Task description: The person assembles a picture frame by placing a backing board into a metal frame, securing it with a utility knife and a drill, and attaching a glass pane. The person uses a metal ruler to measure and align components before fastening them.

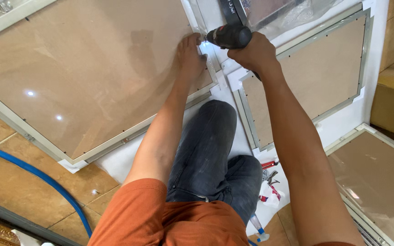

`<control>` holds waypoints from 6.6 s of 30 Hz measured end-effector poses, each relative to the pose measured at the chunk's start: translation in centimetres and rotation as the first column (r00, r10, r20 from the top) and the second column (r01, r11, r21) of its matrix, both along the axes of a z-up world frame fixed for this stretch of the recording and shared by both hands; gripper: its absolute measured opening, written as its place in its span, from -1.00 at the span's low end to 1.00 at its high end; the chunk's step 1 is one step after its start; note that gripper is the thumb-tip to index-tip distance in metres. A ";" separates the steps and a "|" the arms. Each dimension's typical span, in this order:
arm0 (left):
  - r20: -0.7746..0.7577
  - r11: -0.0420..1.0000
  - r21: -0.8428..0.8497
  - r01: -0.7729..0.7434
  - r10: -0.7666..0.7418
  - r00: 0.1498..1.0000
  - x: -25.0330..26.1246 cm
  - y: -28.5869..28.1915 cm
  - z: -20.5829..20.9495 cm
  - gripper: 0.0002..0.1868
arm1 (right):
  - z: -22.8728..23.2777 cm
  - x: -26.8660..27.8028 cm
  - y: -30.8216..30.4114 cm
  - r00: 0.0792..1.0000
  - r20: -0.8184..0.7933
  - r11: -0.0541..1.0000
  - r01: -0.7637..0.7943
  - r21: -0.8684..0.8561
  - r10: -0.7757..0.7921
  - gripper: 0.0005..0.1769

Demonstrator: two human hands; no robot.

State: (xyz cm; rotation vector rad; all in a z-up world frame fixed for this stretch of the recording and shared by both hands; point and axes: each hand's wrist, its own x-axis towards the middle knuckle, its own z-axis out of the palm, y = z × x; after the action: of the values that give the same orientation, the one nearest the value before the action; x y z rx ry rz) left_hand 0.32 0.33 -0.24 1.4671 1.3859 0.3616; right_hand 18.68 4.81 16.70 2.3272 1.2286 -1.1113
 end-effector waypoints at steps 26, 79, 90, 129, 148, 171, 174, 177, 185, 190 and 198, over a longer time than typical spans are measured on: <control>-0.004 0.999 -0.032 -0.016 0.015 1.000 0.0 0.1 0.4 -0.27 | 0.7 -0.1 -0.1 0.997 -0.018 0.997 0.071 -0.042 -0.072 -0.63; -0.299 0.738 0.513 0.439 -0.326 0.897 0.4 1.6 0.4 -0.95 | 7.2 -5.5 -38.3 0.535 -0.338 0.419 0.834 0.359 -0.774 -0.74; -0.199 0.808 0.512 0.291 -0.218 0.955 1.4 0.8 0.5 -0.97 | 7.6 -4.8 -36.6 0.510 -0.309 0.433 0.855 0.287 -0.803 -0.79; -0.323 0.772 0.052 0.634 -0.587 0.742 -1.2 1.6 2.6 -0.46 | 8.8 -6.8 -34.7 0.605 -0.364 0.511 0.795 0.327 -0.708 -0.75; -0.523 0.777 0.273 -0.567 0.615 0.590 -52.8 -16.3 5.2 -0.52 | 18.9 -22.4 -16.6 0.759 -0.605 0.839 0.475 0.263 -0.240 -0.90; -0.273 0.665 -0.258 -0.701 0.646 0.713 -54.6 -14.7 6.1 -0.54 | 3.2 -15.6 -34.8 0.957 0.241 0.986 0.151 0.067 -0.162 -0.31; -0.214 0.559 -0.358 -0.748 0.731 0.649 -54.4 -14.5 7.0 -0.57 | -1.1 -18.8 -37.6 0.916 0.266 0.954 0.295 0.061 -0.300 -0.27; -0.183 0.559 -0.442 -0.702 0.710 0.680 -53.9 -13.6 8.4 -0.59 | -1.9 -20.4 -40.1 0.931 0.204 0.941 0.258 0.221 -0.303 -0.23; -0.496 0.577 -0.254 -0.777 0.612 0.616 -49.4 -11.8 12.6 -0.70 | 2.4 -7.5 -50.6 0.667 -0.045 0.497 0.597 0.630 -0.744 -0.50; -0.375 0.540 -0.318 -0.779 0.683 0.626 -45.6 -12.4 14.3 -0.82 | 4.0 1.7 -62.2 0.300 0.170 0.342 0.739 0.580 -0.939 -0.67; 0.170 0.555 -0.729 -0.401 0.714 0.679 -40.0 -13.9 14.8 -0.79 | 1.5 6.5 -61.6 0.288 0.409 0.445 0.818 0.365 -0.866 -0.40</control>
State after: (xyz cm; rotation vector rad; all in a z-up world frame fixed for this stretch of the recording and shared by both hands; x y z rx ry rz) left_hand -39.71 -13.55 14.60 0.2644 1.3719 0.5346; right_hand 25.15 -56.83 18.17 3.0979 -0.3342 -0.4315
